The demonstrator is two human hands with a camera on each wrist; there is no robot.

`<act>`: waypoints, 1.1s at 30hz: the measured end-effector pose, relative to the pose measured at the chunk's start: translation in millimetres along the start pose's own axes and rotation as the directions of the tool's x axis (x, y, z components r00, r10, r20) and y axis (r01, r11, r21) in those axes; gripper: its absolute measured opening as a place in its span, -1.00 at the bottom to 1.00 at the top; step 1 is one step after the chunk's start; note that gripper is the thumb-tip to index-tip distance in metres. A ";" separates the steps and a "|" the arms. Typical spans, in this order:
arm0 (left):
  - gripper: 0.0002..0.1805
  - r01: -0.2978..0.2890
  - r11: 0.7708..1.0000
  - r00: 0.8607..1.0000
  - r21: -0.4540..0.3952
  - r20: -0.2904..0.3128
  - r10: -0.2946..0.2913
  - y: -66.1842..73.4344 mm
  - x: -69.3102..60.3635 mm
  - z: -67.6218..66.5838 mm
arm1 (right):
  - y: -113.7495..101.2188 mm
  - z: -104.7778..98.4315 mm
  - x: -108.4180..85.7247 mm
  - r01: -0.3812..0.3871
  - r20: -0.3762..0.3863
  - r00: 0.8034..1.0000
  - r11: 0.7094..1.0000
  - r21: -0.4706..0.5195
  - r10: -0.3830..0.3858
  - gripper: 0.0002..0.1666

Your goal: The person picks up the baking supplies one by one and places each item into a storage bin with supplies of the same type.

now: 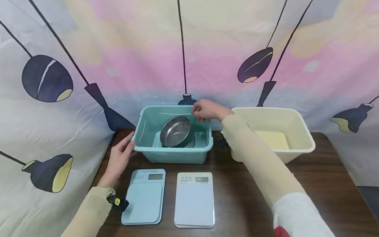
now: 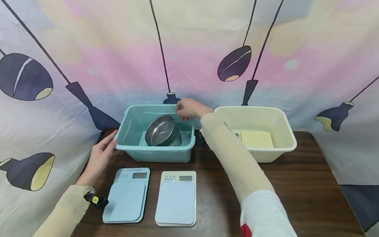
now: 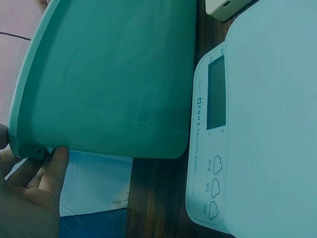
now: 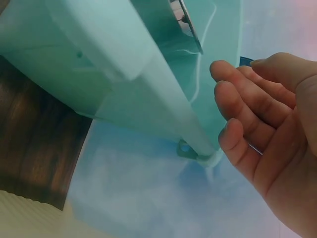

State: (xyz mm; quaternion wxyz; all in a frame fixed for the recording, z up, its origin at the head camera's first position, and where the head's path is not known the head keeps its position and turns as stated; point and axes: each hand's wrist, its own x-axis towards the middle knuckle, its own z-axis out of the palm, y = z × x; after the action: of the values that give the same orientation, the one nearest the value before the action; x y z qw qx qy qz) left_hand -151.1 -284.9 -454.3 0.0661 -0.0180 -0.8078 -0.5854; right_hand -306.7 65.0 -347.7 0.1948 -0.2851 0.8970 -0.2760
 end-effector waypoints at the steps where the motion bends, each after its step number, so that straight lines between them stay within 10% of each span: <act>1: -0.44 0.001 1.000 1.000 -0.001 0.001 -0.001 -0.4 -0.1 0.1 | 1.1 -0.5 -1.4 0.008 -0.007 1.000 1.000 -0.001 -0.008 -0.60; 33: -0.43 0.012 1.000 1.000 0.025 0.001 -0.012 0.3 0.2 -1.6 | 47.9 -19.4 -90.1 0.120 -0.147 0.983 0.992 0.040 -0.113 -0.71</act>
State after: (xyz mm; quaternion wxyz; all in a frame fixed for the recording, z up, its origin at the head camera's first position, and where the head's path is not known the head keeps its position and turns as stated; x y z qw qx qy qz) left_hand -151.1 -286.4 -453.4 0.0624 -0.0126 -0.8152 -0.5756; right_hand -267.2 161.0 -344.5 0.1195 -0.3116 0.8834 -0.3288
